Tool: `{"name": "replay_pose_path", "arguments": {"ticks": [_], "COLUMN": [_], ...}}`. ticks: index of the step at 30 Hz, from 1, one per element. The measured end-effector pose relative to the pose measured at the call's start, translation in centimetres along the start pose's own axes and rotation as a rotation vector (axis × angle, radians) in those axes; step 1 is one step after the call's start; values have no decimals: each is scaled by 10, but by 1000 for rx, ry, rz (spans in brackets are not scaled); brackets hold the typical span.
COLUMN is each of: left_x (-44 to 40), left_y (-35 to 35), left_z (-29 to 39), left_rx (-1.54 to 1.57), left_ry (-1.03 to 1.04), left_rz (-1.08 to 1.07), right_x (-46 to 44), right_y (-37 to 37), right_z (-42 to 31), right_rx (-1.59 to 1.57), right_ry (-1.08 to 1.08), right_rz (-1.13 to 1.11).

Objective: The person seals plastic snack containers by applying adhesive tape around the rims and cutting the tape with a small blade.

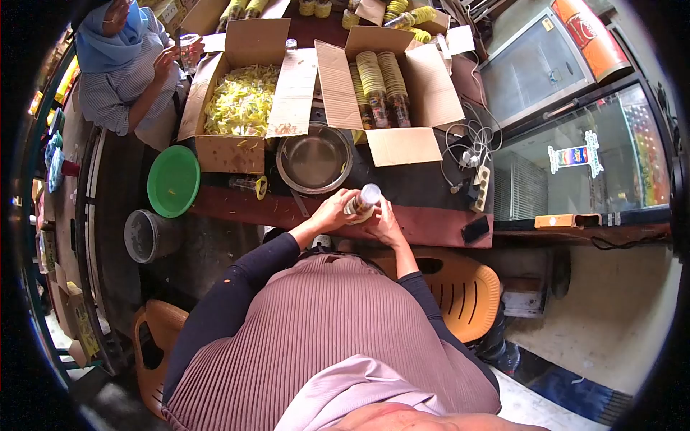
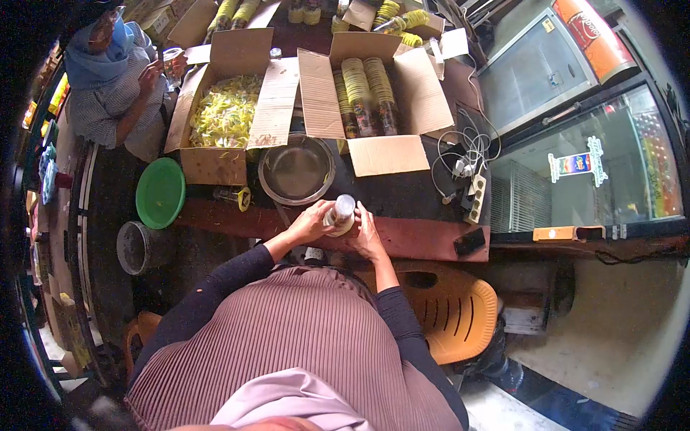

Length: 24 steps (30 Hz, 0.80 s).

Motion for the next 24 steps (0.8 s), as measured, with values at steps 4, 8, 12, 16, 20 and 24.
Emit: {"name": "replay_pose_path", "arguments": {"ticks": [4, 8, 12, 16, 20, 24], "left_x": [9, 12, 16, 12, 14, 14], "left_y": [13, 30, 45, 49, 43, 43], "left_z": [5, -14, -31, -44, -45, -50], "left_rx": [41, 53, -42, 10, 106, 152], "left_ry": [22, -12, 20, 37, 3, 9], "left_rz": [-36, -53, -34, -6, -28, 31], "right_x": [5, 1, -3, -6, -8, -6], "right_y": [15, 27, 40, 43, 48, 48], "right_z": [-49, -33, -11, -10, -8, -4], "right_rx": [180, -9, 91, 131, 245, 227], "right_ry": [-250, -74, -1, -20, -80, -142], "right_rz": [-112, -146, -163, -57, -5, -4]}}
Point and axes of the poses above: each hand's wrist, its own x-axis away from the middle knuckle, its own y-axis out of the palm, z = x × y, the point moved 10 cm from there along -x, towards the middle knuckle, and after that the axes turned 13 degrees about -x, right-handed, at the moved point
